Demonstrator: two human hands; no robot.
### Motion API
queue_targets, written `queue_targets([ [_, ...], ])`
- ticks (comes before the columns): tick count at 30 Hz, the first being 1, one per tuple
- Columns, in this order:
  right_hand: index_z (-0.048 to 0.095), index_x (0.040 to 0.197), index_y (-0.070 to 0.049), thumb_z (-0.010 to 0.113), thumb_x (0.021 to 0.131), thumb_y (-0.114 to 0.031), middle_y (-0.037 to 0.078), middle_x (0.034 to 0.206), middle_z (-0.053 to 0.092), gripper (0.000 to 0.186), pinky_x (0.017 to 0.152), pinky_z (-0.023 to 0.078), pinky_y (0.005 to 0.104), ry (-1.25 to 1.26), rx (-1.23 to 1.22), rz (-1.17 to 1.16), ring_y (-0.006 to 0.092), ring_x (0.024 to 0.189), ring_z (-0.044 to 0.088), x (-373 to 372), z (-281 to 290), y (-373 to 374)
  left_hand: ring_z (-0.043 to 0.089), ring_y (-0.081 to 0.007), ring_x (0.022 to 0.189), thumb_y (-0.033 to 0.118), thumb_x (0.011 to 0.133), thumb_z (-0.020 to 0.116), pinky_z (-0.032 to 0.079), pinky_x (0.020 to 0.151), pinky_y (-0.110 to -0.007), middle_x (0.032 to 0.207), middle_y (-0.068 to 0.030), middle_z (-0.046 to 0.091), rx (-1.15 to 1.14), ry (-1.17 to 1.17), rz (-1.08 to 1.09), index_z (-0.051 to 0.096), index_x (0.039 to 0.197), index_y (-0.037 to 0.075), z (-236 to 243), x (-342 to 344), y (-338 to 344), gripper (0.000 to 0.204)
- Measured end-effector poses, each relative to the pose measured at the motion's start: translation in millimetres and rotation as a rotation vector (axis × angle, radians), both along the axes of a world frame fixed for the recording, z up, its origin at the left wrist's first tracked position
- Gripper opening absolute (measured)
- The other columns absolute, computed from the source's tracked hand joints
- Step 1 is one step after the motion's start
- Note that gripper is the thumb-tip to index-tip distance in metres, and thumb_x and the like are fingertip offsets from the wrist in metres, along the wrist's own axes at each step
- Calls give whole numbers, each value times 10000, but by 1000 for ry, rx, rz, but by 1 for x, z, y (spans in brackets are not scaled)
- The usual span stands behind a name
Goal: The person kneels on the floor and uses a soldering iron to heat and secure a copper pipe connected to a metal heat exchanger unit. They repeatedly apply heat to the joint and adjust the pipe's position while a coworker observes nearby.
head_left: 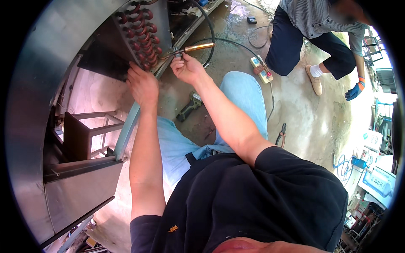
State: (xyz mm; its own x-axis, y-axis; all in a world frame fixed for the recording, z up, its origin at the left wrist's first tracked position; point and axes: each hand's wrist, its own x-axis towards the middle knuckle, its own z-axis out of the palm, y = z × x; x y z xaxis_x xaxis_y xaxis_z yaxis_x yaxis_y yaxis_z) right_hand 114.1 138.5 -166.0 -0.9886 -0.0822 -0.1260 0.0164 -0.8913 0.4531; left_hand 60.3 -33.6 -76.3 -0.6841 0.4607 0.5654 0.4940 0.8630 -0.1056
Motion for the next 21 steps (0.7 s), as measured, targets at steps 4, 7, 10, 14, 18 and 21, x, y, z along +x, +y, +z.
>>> queue_targets([
  [4, 552, 1057, -51, 465, 1111, -268, 53, 902, 547, 240, 714, 497, 293, -128, 144, -165, 168, 762, 516, -1, 14, -18, 622, -315, 945, 205, 899, 614, 494, 856, -417, 1080, -171, 588, -3, -8, -4, 472, 1392, -93, 0, 1, 0, 593],
  [7, 554, 1073, -41, 517, 1085, -175, 86, 995, 600, 139, 831, 532, 348, -237, 393, -313, 215, 889, 585, 7, 22, -26, 626, -336, 943, 210, 915, 612, 498, 860, -432, 1090, -184, 590, 11, -28, -10, 465, 1398, -87, 0, 0, 0, 586],
  [10, 564, 1107, -37, 560, 1055, -108, 116, 1133, 637, 88, 938, 543, 398, -334, 666, -400, 250, 1034, 633, 11, 26, -28, 636, -374, 936, 214, 934, 612, 507, 865, -461, 1108, -210, 598, 33, -53, -16, 454, 1405, -74, 0, 0, -1, 574],
  [14, 578, 1170, -24, 582, 1032, -86, 131, 1216, 652, 151, 1009, 538, 440, -363, 721, -432, 282, 1131, 644, 18, 21, -26, 634, -380, 946, 207, 928, 609, 504, 876, -467, 1113, -213, 597, 41, -64, -14, 457, 1406, -72, 0, 0, -1, 573],
  [18, 585, 1212, -12, 598, 1023, -92, 131, 1187, 668, 205, 993, 550, 441, -410, 636, -374, 276, 1110, 655, 19, 22, -25, 620, -326, 935, 205, 908, 617, 494, 851, -419, 1070, -172, 586, 6, -17, 1, 479, 1389, -90, 0, 0, -1, 581],
  [21, 584, 1230, 7, 595, 1022, -84, 139, 1160, 676, 227, 978, 560, 419, -355, 677, -306, 272, 1088, 667, 19, 17, -19, 621, -323, 933, 202, 903, 620, 493, 850, -420, 1066, -169, 588, 18, -4, -6, 485, 1385, -88, -1, -1, -1, 579],
])
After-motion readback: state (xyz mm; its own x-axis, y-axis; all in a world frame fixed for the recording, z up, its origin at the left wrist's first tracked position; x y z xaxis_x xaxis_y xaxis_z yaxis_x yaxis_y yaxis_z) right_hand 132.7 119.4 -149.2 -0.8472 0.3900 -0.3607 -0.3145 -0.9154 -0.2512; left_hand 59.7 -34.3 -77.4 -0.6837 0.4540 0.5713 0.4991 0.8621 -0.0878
